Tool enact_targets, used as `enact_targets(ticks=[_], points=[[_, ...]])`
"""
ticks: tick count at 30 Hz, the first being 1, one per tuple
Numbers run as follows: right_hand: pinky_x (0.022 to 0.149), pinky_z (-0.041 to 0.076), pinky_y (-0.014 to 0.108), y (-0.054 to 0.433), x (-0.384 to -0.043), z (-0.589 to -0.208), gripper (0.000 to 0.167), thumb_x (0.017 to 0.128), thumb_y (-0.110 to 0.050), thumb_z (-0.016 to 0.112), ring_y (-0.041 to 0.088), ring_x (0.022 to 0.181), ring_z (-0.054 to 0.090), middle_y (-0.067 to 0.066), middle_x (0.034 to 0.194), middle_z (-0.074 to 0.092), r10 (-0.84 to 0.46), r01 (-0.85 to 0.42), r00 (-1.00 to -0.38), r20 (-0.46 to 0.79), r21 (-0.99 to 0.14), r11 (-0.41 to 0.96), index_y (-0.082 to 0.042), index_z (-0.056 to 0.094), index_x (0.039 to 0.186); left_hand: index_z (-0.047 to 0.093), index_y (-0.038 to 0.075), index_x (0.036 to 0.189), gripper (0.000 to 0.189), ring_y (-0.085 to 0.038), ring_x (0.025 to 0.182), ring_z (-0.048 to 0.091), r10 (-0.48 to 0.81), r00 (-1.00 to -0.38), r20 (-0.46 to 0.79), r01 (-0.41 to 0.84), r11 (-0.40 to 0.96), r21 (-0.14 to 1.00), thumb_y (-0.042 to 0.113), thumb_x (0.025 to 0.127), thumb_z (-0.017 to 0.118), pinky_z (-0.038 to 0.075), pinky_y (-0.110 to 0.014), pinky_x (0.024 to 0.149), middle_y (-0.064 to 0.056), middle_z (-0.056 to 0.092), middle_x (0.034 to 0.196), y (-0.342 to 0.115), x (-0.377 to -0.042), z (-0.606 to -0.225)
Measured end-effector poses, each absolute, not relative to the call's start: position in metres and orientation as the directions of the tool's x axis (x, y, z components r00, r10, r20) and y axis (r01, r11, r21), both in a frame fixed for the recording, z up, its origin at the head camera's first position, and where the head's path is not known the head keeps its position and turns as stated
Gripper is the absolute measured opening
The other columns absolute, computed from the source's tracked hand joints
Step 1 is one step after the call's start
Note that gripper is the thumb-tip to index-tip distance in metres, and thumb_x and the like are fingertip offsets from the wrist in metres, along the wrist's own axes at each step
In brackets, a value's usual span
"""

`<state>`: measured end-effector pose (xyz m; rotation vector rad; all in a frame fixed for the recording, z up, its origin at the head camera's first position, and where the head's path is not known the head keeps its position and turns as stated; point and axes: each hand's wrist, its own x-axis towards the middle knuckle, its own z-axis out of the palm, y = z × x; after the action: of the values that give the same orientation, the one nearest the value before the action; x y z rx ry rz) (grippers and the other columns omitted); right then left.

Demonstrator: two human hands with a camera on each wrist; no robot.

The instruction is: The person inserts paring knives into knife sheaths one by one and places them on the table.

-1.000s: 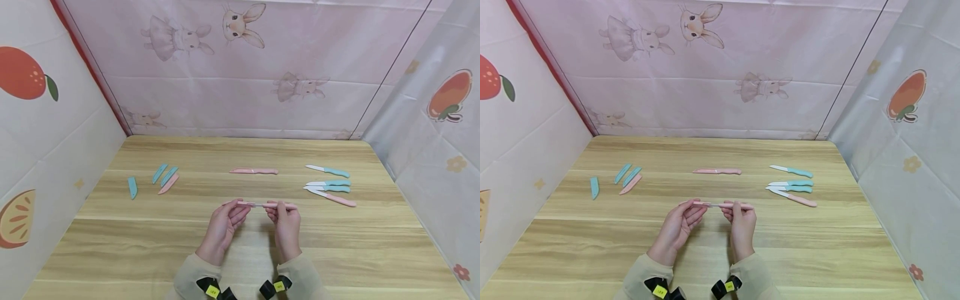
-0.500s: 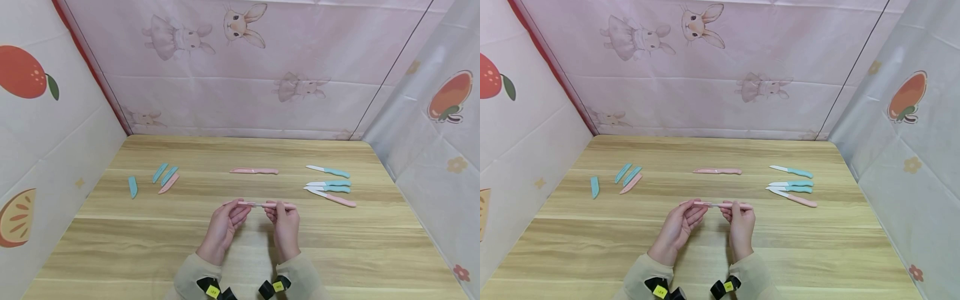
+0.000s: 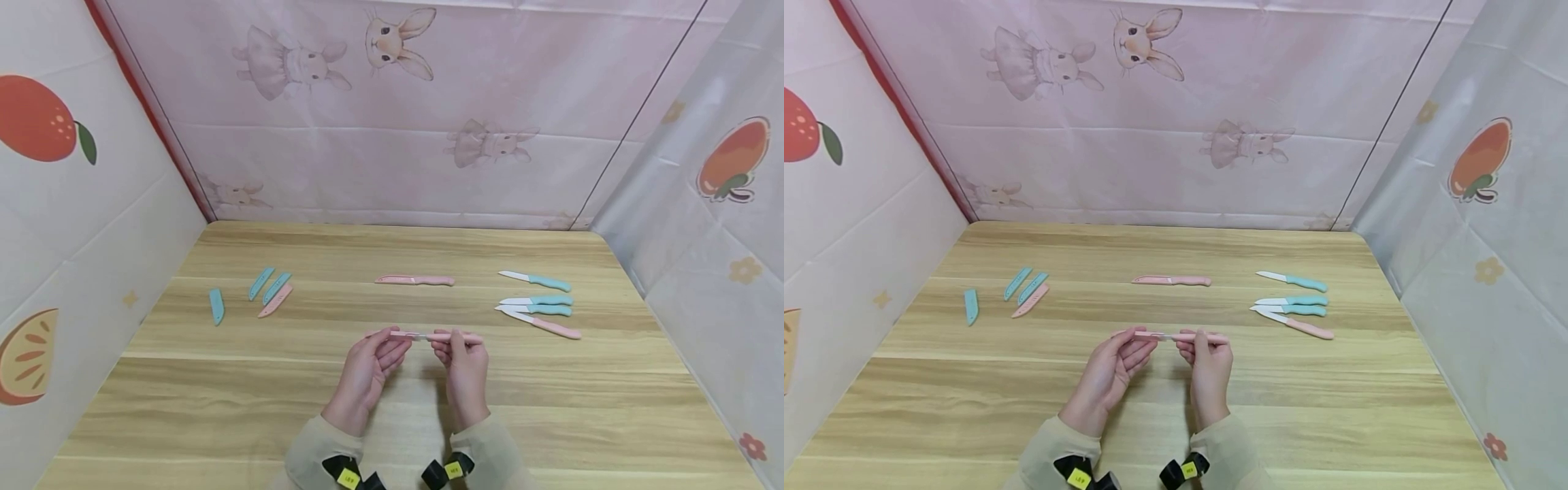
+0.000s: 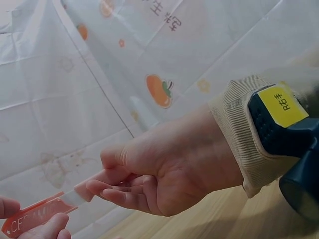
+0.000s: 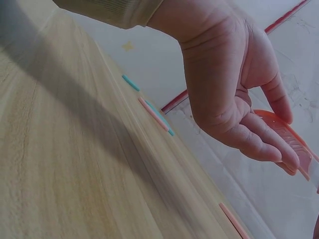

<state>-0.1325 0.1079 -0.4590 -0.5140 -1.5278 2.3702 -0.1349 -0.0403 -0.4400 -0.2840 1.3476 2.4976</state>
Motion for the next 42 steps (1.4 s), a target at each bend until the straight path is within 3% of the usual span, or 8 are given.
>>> enact_targets(ticks=[22, 29, 42], points=[[0.059, 0.053, 0.020, 0.1041, -0.1314, -0.4617, 0.012, 0.097, -0.003, 0.044, 0.007, 0.061, 0.064, 0.005, 0.076, 0.069, 0.416, -0.053, -0.899, -0.138, -0.908, -0.416, 0.000, 0.046, 0.086, 0.049, -0.005, 0.119, 0.033, -0.020, 0.097, 0.065, 0.160, -0.931, -0.327, -0.361, -0.512, 0.779, 0.020, 0.098, 0.048, 0.048, -0.037, 0.089, -0.015, 0.067, 0.106, -0.0391, -0.1326, -0.4401], [0.060, 0.053, 0.020, 0.1029, -0.1316, -0.4614, 0.012, 0.097, -0.004, 0.044, 0.007, 0.062, 0.064, 0.006, 0.076, 0.069, 0.404, -0.045, -0.904, -0.143, -0.906, -0.421, 0.001, 0.047, 0.087, 0.049, -0.005, 0.118, 0.034, -0.019, 0.096, 0.065, 0.162, -0.935, -0.316, -0.353, -0.518, 0.779, 0.021, 0.097, 0.049, 0.051, -0.033, 0.084, -0.016, 0.067, 0.105, -0.0392, -0.1328, -0.4412], [0.061, 0.053, 0.020, 0.1041, -0.1310, -0.4604, 0.010, 0.097, -0.005, 0.044, 0.007, 0.062, 0.063, 0.006, 0.079, 0.069, 0.390, -0.015, -0.903, -0.179, -0.895, -0.446, 0.001, 0.045, 0.089, 0.049, -0.006, 0.119, 0.034, -0.020, 0.096, 0.065, 0.164, -0.934, -0.319, -0.357, -0.508, 0.784, 0.020, 0.098, 0.047, 0.047, -0.038, 0.089, -0.015, 0.067, 0.104, -0.0371, -0.1329, -0.4410]])
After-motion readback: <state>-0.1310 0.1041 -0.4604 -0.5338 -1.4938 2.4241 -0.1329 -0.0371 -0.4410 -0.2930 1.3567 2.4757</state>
